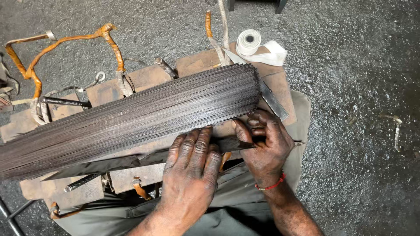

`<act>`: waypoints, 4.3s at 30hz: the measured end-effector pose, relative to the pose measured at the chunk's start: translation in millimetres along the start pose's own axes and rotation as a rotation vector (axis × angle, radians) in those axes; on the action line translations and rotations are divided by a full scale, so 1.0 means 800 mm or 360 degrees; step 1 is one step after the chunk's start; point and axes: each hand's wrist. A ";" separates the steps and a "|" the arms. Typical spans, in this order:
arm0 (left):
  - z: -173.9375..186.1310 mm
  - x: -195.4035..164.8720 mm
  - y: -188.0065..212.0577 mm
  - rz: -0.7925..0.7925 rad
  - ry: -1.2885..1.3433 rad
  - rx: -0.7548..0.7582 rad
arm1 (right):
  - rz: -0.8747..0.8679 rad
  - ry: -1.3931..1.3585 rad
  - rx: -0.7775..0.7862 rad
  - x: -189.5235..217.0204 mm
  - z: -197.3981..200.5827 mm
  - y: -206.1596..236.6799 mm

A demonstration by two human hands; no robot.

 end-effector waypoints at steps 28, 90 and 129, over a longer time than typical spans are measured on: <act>0.018 0.041 -0.030 0.0076 0.0256 -0.0123 | -0.0119 0.0020 -0.0099 -0.009 -0.007 -0.001; 0.088 0.164 0.108 0.0442 -0.0050 -0.0220 | 0.1058 0.0554 0.0762 0.008 0.027 -0.043; 0.071 0.161 0.163 0.0012 -0.0751 0.0018 | 0.1214 0.0740 0.0689 -0.019 0.005 -0.009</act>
Point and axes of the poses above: each hand's wrist, its own y-axis away from the middle knuckle, its own z-axis out of the back of the hand, x = y × z, and after that the axes turned 4 degrees about -x, right-handed
